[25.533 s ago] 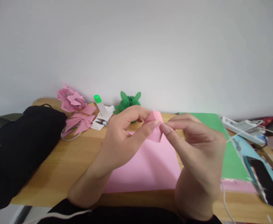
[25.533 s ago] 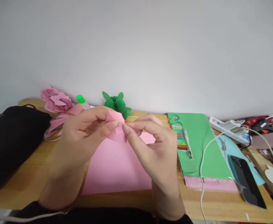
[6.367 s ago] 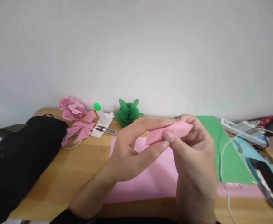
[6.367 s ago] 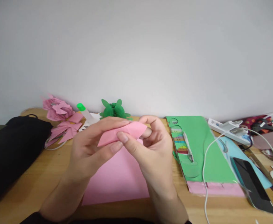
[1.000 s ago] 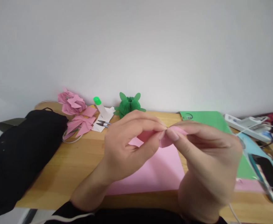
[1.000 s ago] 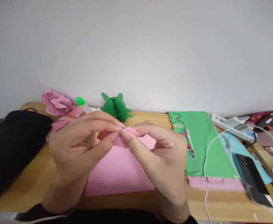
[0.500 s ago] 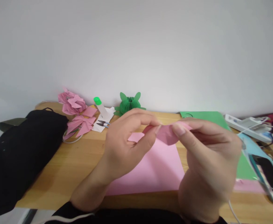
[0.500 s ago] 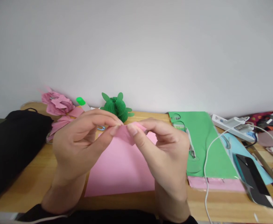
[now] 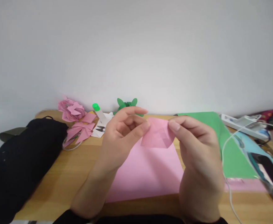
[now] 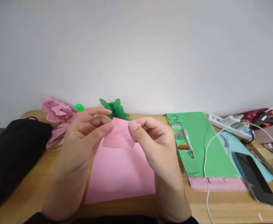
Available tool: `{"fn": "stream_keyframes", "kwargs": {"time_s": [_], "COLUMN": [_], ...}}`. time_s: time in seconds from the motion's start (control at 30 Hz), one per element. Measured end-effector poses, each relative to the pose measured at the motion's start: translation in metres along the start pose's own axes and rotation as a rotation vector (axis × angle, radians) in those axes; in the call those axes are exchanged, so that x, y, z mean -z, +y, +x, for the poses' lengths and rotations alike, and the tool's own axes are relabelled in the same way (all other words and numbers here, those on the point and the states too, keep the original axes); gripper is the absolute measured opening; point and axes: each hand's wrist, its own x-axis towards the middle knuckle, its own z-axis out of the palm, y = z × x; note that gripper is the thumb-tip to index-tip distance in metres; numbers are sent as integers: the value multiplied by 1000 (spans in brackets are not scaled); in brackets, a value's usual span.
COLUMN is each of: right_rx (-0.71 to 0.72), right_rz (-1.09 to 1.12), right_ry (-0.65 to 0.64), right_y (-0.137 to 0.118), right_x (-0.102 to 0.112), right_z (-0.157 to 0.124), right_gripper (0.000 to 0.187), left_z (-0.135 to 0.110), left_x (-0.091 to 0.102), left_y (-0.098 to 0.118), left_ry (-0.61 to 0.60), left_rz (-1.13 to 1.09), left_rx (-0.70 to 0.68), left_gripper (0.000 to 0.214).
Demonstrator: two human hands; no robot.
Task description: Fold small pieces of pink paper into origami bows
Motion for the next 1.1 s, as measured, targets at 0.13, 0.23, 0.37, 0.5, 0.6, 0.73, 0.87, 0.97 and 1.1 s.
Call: {"fn": "stream_keyframes", "kwargs": {"time_s": [0.13,0.23,0.37,0.5,0.6,0.73,0.87,0.97,1.1], "right_rx": [13,55,93,102,103,102,62,25,-19], "right_rz": [39,-2,-7,2,38,67,86,94,144], "right_ry": [-105,-132,-62,-23,-7,-4,-20,-54,-99], "right_y": [1,2,3,4,6,7,5,4,3], "right_x": [0,0,0,1,1,1,0,0,1], "right_z": [3,5,4,3,3,2,0,0,2], "right_gripper": [10,10,13,10,8,12,10,8,10], "left_z": [2,2,-1,-5,-7,-7,-6,-5,-4], "left_x": [-3,-5,-5,-3,-2,-1,-4,-4,-4], "left_y": [-1,-1,-1,0,2,3,3,3,3], "left_ry": [111,154,134,93,43,-68,-101,-119,-158], "left_rz": [5,19,10,44,62,59,22,12,-28], "left_rx": [-52,-84,-115,-129,-98,-59,-16,13,59], "left_gripper": [6,4,12,17,25,26,14,8,7]}}
